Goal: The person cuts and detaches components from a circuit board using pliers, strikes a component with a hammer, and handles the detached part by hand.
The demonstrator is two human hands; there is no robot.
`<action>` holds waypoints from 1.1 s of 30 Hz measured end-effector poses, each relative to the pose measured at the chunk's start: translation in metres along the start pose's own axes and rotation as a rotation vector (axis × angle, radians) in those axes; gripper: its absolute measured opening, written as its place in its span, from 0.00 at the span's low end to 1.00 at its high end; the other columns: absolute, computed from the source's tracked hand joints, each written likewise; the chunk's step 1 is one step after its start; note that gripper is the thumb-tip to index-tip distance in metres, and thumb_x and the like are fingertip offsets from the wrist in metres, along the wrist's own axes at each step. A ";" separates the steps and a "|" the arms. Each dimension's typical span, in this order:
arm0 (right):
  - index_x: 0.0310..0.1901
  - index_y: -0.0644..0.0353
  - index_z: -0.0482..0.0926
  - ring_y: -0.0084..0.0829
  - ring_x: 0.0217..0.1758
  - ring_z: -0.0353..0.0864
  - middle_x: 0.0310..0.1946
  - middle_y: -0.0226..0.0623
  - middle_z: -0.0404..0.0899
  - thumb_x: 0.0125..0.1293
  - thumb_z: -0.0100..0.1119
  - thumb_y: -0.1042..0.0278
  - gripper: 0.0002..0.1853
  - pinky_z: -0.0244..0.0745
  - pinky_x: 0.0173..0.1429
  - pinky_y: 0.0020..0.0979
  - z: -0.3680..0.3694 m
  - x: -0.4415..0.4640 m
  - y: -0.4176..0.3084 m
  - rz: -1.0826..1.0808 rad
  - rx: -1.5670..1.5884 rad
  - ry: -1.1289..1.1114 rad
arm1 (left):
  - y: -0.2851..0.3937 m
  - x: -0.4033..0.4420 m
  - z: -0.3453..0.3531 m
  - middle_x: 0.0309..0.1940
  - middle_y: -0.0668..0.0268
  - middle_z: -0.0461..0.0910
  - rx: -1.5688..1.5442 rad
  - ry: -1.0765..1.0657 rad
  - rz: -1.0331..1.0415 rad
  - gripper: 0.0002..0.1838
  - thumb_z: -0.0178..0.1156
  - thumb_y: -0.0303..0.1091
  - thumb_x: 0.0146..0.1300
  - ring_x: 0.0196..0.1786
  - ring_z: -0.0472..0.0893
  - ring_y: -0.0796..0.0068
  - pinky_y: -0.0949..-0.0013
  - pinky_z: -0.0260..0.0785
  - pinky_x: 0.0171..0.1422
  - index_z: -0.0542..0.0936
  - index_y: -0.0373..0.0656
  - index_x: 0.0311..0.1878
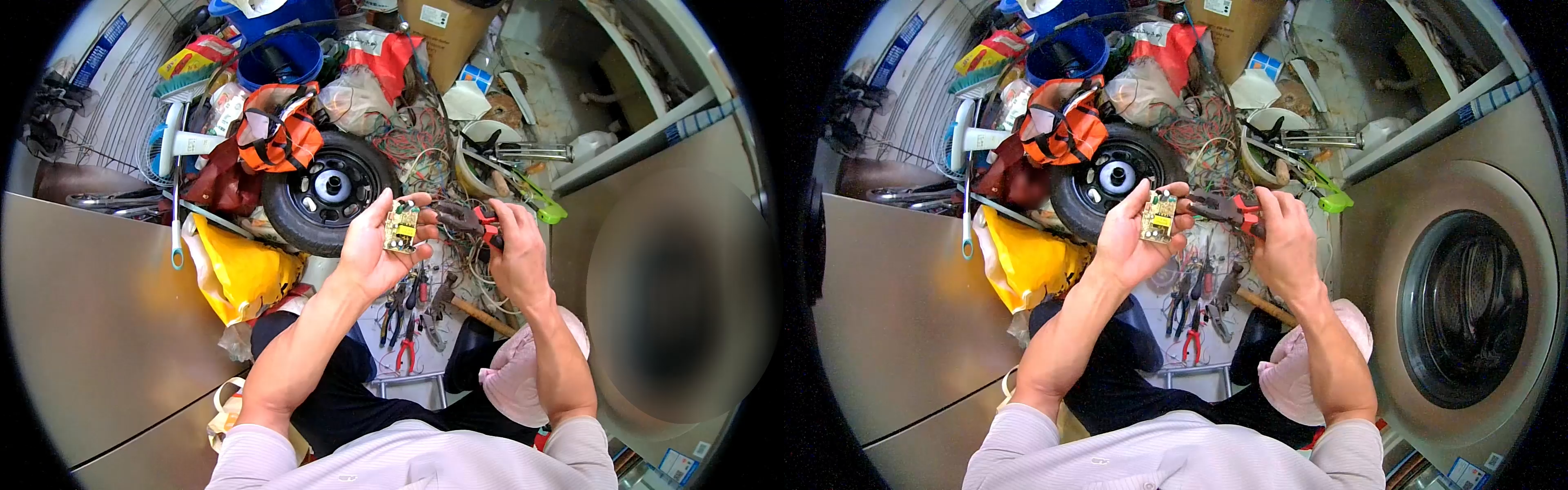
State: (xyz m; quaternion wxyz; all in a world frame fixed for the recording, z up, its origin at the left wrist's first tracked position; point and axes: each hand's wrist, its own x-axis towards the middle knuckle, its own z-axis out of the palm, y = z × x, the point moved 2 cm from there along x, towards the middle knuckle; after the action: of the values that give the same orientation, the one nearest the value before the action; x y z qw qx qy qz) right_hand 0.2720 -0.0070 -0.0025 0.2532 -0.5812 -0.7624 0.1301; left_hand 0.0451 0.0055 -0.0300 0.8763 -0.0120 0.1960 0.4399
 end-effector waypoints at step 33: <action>0.63 0.63 0.74 0.53 0.60 0.74 0.56 0.48 0.75 0.46 0.57 0.90 0.37 0.71 0.65 0.46 -0.002 0.004 -0.008 -0.139 0.013 0.191 | 0.003 -0.010 -0.002 0.43 0.50 0.85 -0.119 -0.018 -0.001 0.26 0.43 0.51 0.80 0.46 0.87 0.55 0.59 0.84 0.42 0.78 0.35 0.53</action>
State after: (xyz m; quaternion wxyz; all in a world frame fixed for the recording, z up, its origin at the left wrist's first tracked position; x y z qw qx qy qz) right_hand 0.2658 -0.0059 0.0036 0.3369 -0.5350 -0.7723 0.0614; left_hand 0.0373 -0.0005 -0.0280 0.8759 -0.0605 0.1617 0.4505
